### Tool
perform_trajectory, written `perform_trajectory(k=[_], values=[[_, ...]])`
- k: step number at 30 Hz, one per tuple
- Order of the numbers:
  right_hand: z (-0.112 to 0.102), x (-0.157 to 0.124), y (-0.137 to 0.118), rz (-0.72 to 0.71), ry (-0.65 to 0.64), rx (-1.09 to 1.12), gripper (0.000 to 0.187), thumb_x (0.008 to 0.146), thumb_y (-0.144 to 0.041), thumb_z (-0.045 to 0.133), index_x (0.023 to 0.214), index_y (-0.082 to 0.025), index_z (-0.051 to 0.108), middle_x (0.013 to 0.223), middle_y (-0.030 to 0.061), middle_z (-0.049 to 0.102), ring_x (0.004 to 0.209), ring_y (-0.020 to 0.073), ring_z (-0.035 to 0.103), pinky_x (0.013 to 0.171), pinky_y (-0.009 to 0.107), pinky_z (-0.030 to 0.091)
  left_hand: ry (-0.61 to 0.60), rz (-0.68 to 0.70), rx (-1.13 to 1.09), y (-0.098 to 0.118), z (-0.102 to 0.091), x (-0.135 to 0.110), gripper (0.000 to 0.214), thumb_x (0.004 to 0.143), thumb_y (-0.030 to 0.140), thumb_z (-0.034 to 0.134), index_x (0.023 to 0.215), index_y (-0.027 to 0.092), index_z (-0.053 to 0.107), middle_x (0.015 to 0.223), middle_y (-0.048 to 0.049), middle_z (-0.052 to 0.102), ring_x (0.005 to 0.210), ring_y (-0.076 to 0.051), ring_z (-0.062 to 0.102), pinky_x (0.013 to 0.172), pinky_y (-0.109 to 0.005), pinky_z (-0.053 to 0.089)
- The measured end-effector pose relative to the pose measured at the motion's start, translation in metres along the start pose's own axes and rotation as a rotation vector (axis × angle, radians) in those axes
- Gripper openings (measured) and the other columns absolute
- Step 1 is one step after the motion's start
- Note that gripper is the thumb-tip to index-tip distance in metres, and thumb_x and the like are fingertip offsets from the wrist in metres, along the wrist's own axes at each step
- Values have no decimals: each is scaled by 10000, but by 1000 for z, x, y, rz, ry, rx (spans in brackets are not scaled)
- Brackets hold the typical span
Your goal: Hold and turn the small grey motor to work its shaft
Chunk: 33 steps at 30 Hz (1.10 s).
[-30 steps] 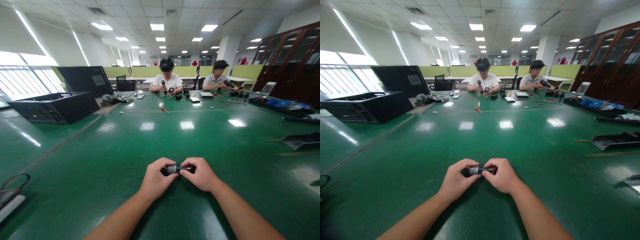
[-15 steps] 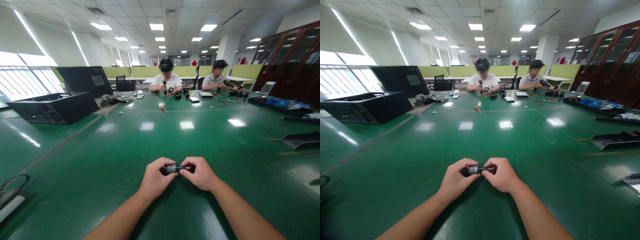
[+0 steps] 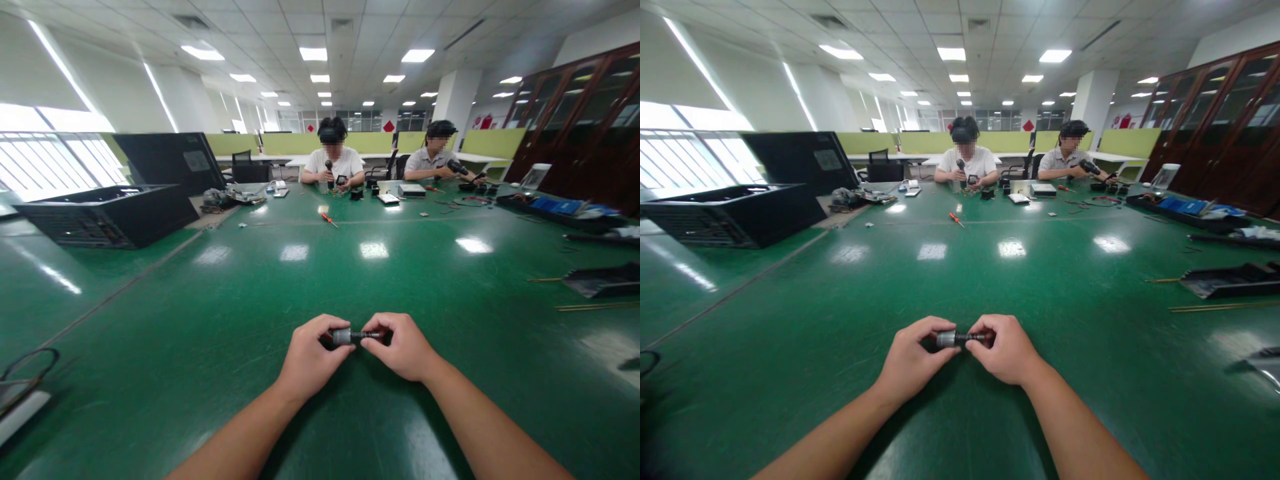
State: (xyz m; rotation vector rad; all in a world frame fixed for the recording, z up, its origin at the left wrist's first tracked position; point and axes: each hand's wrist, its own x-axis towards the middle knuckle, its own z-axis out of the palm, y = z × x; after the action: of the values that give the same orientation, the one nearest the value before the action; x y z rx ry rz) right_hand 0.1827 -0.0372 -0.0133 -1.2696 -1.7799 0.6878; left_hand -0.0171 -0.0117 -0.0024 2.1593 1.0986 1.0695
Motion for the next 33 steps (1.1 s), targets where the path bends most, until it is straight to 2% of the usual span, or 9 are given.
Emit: perform_trajectory(k=[33], values=[[0, -1, 1, -3, 11, -14, 38, 748, -183, 674, 774, -179, 701, 664, 9, 663, 608, 143, 574, 563, 231, 412, -3, -33, -9, -2, 1, 0, 292, 667, 89, 785, 909, 228, 703, 861, 19, 704, 779, -148, 639, 686, -240, 472]])
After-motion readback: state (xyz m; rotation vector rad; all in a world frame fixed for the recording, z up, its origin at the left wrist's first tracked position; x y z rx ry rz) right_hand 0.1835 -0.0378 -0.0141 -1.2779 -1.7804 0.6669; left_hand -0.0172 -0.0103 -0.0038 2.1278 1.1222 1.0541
